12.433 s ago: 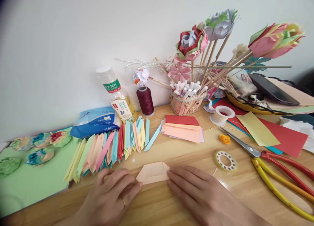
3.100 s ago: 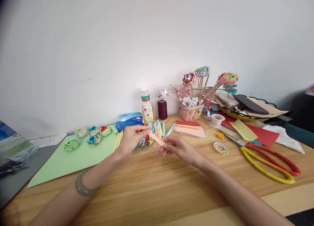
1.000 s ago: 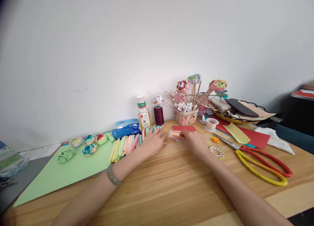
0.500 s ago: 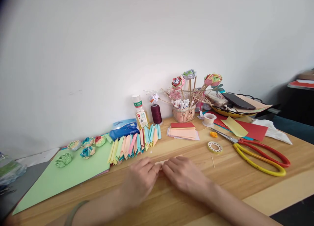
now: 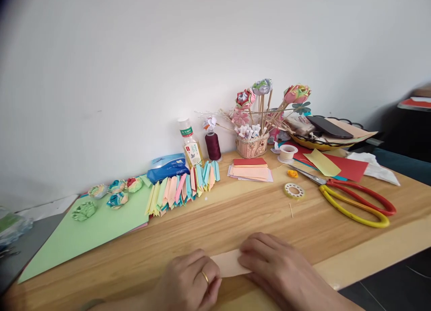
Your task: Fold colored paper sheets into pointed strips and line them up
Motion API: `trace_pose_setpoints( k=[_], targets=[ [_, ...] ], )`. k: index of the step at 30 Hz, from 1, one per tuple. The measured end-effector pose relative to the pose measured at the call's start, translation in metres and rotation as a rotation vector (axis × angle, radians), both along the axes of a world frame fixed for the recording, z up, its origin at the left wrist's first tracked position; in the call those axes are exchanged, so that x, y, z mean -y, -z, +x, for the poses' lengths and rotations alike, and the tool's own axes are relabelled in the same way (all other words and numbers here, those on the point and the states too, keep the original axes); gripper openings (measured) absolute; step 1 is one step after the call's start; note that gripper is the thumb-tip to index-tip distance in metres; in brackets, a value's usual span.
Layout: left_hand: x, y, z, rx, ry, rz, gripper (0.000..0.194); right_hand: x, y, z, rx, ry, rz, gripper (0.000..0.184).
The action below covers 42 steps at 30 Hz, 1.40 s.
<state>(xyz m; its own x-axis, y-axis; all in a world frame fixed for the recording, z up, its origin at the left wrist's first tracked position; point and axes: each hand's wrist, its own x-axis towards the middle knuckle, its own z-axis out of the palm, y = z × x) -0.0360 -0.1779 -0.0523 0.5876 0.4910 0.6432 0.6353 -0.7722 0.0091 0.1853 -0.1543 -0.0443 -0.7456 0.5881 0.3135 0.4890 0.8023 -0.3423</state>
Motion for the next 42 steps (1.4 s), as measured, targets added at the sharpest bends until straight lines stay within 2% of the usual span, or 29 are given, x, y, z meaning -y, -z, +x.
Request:
trace_pose_setpoints(
  k=[2,5,10,14,18,26,35,42],
  targets=[
    [0.006,0.001,-0.001,0.014,0.013,-0.044,0.021,0.005,0.0,0.002,-0.001,0.023,0.004,0.019],
    [0.011,0.001,-0.005,0.067,0.023,-0.189,0.019,0.006,-0.001,0.005,0.001,0.057,-0.03,0.019],
    [0.015,0.002,-0.01,0.208,-0.012,-0.442,0.015,0.004,-0.002,0.011,-0.041,0.146,-0.258,0.018],
    [0.015,0.003,-0.01,0.24,-0.078,-0.541,0.01,0.004,0.003,0.015,-0.116,0.305,-0.411,0.014],
    [0.015,0.0,-0.009,0.254,-0.069,-0.55,0.013,0.001,0.007,0.015,-0.138,0.362,-0.464,0.011],
    [0.014,0.0,-0.009,0.171,-0.057,-0.468,0.019,0.0,0.012,0.008,-0.07,0.449,-0.38,0.01],
    [0.009,-0.001,-0.007,0.211,-0.145,-0.594,0.019,0.004,0.012,0.001,0.023,0.431,-0.207,0.018],
    [0.006,-0.002,-0.005,0.109,-0.207,-0.618,0.017,0.003,0.014,-0.001,0.083,0.427,-0.119,0.016]
  ],
)
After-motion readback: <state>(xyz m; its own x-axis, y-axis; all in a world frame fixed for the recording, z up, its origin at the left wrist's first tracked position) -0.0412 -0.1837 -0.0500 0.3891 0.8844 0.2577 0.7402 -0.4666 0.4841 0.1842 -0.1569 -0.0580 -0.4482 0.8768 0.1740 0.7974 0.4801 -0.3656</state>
